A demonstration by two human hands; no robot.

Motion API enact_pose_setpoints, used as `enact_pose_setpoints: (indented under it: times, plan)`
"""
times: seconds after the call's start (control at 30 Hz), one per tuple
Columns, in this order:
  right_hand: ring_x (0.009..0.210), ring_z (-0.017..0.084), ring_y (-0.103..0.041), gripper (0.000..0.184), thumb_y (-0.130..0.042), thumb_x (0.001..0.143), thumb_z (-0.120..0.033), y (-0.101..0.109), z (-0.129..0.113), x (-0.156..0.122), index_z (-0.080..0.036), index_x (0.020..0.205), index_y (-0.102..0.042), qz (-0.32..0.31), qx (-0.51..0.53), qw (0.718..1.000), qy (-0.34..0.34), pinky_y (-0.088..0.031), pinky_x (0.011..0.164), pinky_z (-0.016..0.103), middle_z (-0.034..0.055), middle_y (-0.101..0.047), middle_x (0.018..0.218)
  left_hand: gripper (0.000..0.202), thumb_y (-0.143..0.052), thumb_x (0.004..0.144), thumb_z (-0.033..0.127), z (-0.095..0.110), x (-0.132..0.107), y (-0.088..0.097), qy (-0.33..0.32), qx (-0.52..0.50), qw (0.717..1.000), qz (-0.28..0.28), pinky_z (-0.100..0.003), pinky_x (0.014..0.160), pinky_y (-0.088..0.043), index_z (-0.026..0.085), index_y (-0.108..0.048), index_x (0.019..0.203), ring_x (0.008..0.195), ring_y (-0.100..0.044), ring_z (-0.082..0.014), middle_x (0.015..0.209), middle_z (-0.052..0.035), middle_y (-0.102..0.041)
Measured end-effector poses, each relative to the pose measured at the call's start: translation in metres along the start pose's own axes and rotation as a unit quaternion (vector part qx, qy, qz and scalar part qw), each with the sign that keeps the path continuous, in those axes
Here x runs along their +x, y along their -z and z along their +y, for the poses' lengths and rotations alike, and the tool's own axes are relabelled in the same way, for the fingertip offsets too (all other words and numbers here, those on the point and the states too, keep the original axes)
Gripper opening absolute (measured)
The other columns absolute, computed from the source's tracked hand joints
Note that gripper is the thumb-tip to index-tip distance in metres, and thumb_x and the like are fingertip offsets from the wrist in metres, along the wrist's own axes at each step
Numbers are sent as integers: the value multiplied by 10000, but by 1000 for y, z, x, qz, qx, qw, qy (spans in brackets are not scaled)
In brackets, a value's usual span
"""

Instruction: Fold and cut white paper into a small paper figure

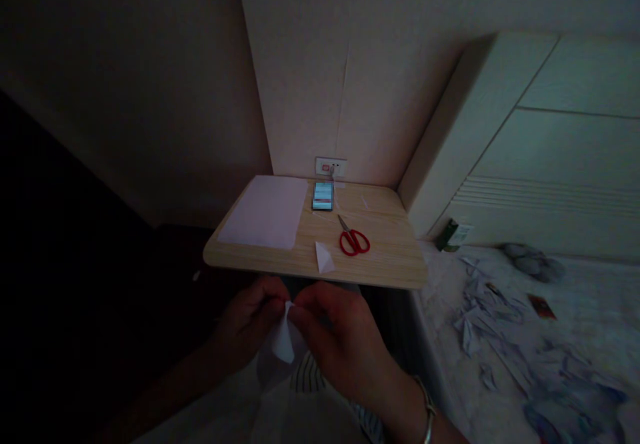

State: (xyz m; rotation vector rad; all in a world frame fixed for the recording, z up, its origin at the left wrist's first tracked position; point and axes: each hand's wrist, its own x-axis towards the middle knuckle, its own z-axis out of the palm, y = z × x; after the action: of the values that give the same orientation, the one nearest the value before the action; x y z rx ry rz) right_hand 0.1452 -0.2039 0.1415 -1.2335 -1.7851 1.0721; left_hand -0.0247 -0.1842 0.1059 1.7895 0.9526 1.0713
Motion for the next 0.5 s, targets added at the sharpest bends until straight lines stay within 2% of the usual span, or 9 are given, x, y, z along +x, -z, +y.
enact_pose_setpoints:
  times: [0.13,0.23,0.37,0.5]
  plan:
    - [596,92,-520,198,-519,878,-307,2,2,1,-180,756,-609,-2,1,1000,15,-394,520,178,-18,-593,658,133,-472,859,261,3,0,5,7,2,1000,-18,-177,548,-367,179,-559,799,617,-503,-86,699,24,-577]
    - [604,94,-536,175,-524,874,-275,4,2,1,-181,760,-619,-3,-17,999,41,-415,556,187,-14,-603,670,121,-467,856,237,6,-2,7,19,6,1000,-21,-177,549,-377,184,-570,820,620,-512,-87,704,25,-587]
    - [683,111,-591,95,-544,859,-230,4,1,0,-194,854,-631,-4,-14,998,69,-460,633,207,2,-645,759,123,-453,859,214,13,-4,9,-12,40,999,-21,-184,567,-393,184,-570,832,630,-522,-89,736,14,-603]
    - [638,111,-569,89,-547,852,-227,2,2,-2,-194,800,-612,17,-9,995,97,-454,586,211,3,-618,717,100,-469,851,199,23,-4,11,-40,60,997,-36,-175,562,-395,183,-556,806,613,-521,-83,717,17,-595]
